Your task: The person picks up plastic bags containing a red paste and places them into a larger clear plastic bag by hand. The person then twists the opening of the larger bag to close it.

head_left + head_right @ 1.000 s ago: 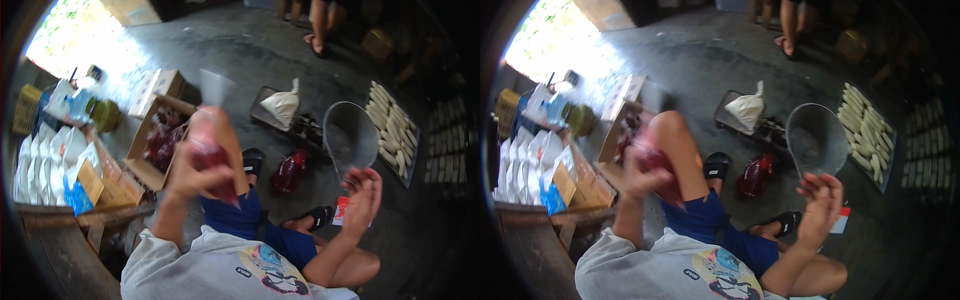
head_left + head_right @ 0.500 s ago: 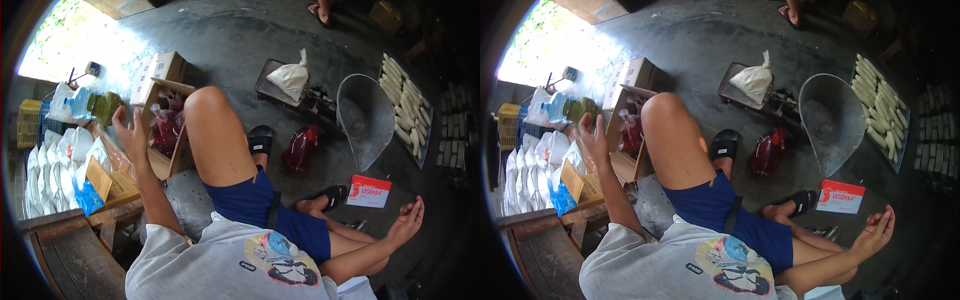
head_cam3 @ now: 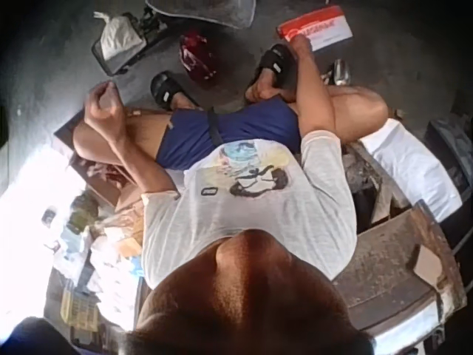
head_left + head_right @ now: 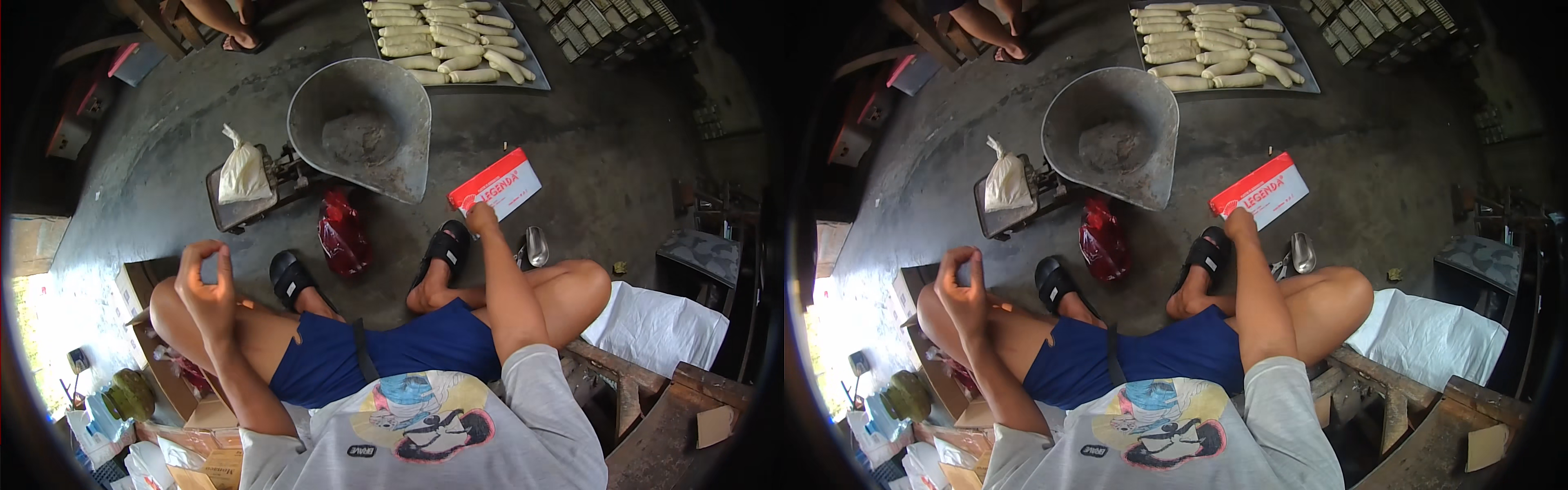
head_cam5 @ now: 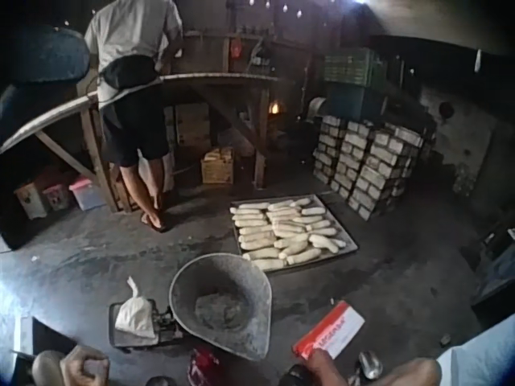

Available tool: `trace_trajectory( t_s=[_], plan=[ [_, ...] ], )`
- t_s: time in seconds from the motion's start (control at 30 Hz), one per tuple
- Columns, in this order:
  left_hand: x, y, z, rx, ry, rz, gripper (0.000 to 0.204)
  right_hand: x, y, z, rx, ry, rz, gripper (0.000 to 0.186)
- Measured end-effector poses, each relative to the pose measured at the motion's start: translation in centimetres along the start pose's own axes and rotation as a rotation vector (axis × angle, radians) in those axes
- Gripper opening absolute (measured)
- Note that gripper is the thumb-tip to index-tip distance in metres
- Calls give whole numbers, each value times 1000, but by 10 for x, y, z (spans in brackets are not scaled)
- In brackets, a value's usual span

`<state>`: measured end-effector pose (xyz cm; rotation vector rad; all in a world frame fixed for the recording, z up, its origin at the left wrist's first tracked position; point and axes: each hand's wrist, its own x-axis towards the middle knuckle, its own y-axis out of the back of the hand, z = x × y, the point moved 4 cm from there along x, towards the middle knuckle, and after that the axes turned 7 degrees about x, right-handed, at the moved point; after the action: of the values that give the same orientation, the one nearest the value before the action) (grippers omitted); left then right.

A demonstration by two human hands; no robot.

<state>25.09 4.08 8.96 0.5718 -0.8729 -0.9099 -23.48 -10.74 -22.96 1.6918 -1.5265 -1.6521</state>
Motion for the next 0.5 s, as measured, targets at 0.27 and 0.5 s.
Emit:
trace_trajectory(
  t_s=[0.27, 0.5],
  plan=[
    [-11, -10, -13, 58, 124, -156, 9, -32, -34, -4, 27, 75, 286, 27],
    [-6, -20, -17, 30, 134, -163, 10, -25, -36, 8, -144, 168, 446, 25]
  ],
)
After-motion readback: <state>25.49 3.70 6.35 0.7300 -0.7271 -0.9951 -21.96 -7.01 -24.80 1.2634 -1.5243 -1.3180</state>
